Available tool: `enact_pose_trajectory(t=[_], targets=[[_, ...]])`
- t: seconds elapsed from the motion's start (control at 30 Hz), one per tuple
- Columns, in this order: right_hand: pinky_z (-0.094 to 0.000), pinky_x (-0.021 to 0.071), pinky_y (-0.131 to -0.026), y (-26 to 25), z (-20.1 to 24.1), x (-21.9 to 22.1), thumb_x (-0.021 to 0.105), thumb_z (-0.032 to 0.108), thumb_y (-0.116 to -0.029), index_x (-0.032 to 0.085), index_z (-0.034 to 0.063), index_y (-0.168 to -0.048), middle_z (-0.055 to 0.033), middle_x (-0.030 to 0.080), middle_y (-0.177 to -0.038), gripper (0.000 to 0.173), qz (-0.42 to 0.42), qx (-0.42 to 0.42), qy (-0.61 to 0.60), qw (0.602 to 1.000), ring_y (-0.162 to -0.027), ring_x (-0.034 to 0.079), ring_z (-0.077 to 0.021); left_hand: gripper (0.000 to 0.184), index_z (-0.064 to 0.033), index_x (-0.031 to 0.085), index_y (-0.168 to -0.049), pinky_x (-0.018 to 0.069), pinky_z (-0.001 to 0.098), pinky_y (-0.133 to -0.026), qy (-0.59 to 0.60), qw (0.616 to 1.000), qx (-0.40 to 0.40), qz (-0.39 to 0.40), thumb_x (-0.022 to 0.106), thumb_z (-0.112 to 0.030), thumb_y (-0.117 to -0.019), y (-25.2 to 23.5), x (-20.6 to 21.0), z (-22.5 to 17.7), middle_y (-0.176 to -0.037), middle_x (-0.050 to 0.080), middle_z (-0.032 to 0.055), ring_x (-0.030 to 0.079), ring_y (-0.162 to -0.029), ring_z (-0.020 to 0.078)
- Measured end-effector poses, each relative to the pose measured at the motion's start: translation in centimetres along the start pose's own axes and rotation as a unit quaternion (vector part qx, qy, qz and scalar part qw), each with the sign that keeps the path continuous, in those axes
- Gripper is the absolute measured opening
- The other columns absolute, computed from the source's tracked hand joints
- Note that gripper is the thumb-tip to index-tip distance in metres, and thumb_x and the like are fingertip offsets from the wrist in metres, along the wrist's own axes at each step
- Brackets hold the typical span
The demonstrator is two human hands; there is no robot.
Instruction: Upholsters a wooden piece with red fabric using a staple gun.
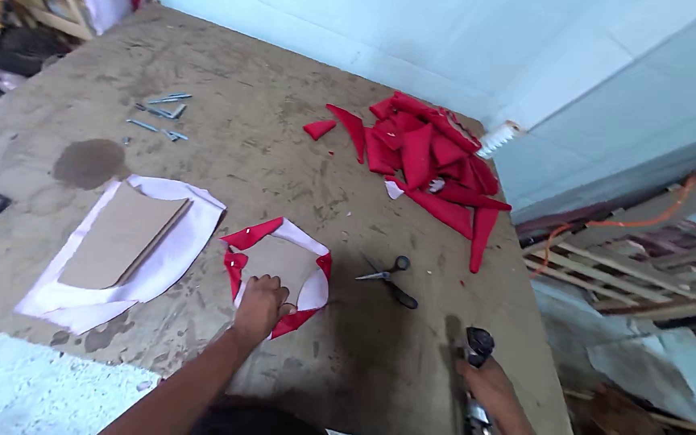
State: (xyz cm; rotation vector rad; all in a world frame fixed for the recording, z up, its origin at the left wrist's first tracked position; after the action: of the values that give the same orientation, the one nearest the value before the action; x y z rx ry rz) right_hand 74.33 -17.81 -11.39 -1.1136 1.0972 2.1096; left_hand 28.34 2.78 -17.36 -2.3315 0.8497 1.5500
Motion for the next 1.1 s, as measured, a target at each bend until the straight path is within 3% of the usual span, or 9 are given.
enact_pose_trajectory(t=[0.03,0.07,0.13,0.23,0.3,0.47,0.9,1.0,1.1], targets=[[-0.0529,0.0584,-0.061,1.5,2.0,0.7,0.076,0.033,-0.0852,0.063,-0.0007,-0.115,-0.0175,0.068,-0.08,0.047,0.042,-0.037,-0.016,0.998,-0.064,0.067,-0.0311,0.06,-0.0122,0.071,-0.094,0.0492,0.0534,-0.093,0.003,1.0,-0.002,0.004,0.047,-0.067,-0.0988,0.0,0.0,0.0,-0.098,0.067,0.0092,0.064,-0.102,0.0301],[-0.0493,0.0584,-0.058,3.6,4.8,1.5,0.076,0.031,-0.0864,0.068,0.0007,-0.107,-0.0132,0.068,-0.074,0.037,0.095,-0.082,-0.022,0.992,-0.059,0.066,-0.0265,0.058,-0.0119,0.071,-0.095,0.0489,0.0529,-0.093,0.006,1.0,-0.004,0.006,0.048,-0.065,-0.0993,0.0,0.0,0.1,-0.099,0.067,0.0092,0.064,-0.102,0.0301],[-0.0493,0.0606,-0.071,8.9,11.8,3.9,0.075,0.024,-0.0863,0.073,0.0075,-0.108,-0.0081,0.073,-0.086,0.027,0.178,-0.213,0.038,0.96,-0.074,0.071,-0.0218,0.054,-0.012,0.071,-0.098,0.0486,0.0529,-0.093,0.013,1.0,-0.005,0.01,0.05,-0.062,-0.0997,0.1,0.0,0.2,-0.101,0.067,0.0095,0.064,-0.103,0.0302],[-0.0454,0.0597,-0.092,14.6,19.4,9.0,0.077,0.021,-0.0868,0.07,0.0132,-0.126,-0.006,0.074,-0.112,0.04,0.237,-0.454,0.102,0.853,-0.102,0.072,-0.0188,0.047,-0.0118,0.072,-0.099,0.0486,0.0534,-0.092,0.02,1.0,0.001,-0.003,0.054,-0.055,-0.0998,0.2,0.0,0.3,-0.1,0.067,0.0102,0.064,-0.102,0.0307],[-0.0447,0.0577,-0.097,15.6,21.8,12.1,0.074,0.024,-0.0899,0.066,0.0147,-0.131,-0.0062,0.072,-0.119,0.043,0.274,-0.503,0.137,0.808,-0.109,0.07,-0.0189,0.041,-0.0121,0.072,-0.099,0.049,0.053,-0.092,0.026,1.0,0.005,-0.016,0.057,-0.05,-0.0995,0.3,0.0,0.4,-0.101,0.068,0.0095,0.064,-0.103,0.0298],[-0.0473,0.0586,-0.094,15.4,23.1,14.7,0.073,0.025,-0.089,0.064,0.0171,-0.132,-0.0056,0.069,-0.124,0.045,0.273,-0.498,0.216,0.795,-0.109,0.07,-0.0207,0.035,-0.0092,0.074,-0.108,0.0467,0.0543,-0.1,0.086,0.996,0.01,-0.018,0.061,-0.041,-0.1008,0.7,-0.2,0.5,-0.117,0.069,0.0109,0.062,-0.116,0.0314],[-0.0488,0.0571,-0.096,14.7,22.8,14.1,0.069,0.025,-0.0922,0.062,0.0157,-0.131,-0.0075,0.069,-0.124,0.041,0.266,-0.498,0.2,0.801,-0.112,0.068,-0.0235,0.046,-0.0106,0.072,-0.102,0.0478,0.0511,-0.097,0.0,0.999,-0.003,0.032,0.05,-0.052,-0.1032,0.0,-0.4,-0.4,-0.106,0.068,0.0096,0.063,-0.108,0.0289],[-0.0475,0.0554,-0.099,14.8,19.8,11.8,0.071,0.025,-0.0919,0.062,0.0126,-0.136,-0.0123,0.063,-0.132,0.047,0.258,-0.444,0.139,0.846,-0.116,0.065,-0.0258,0.049,-0.0103,0.071,-0.105,0.0475,0.0535,-0.1,0.02,0.999,-0.009,0.036,0.052,-0.055,-0.1008,0.0,-1.8,-0.5,-0.109,0.069,0.0108,0.065,-0.109,0.0295],[-0.0528,0.056,-0.097,14.7,13.0,6.5,0.076,0.021,-0.0881,0.064,0.0079,-0.135,-0.02,0.059,-0.138,0.05,0.166,-0.342,0.076,0.922,-0.117,0.065,-0.0339,0.045,-0.0165,0.067,-0.123,0.0516,0.0527,-0.1,0.057,0.997,-0.046,0.024,0.057,-0.052,-0.0976,-2.4,-3.9,-1.1,-0.134,0.062,0.0082,0.064,-0.116,0.0282]])
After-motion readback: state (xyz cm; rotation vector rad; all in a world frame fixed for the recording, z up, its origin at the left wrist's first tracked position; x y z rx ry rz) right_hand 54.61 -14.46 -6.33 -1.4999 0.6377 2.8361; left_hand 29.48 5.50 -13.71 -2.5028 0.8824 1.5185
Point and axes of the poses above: each hand's wrist, its own y-axis away from the middle knuckle, its own x-axis out of the palm, z = x × y, the point moved 4 cm from there along -y, towards the middle knuckle
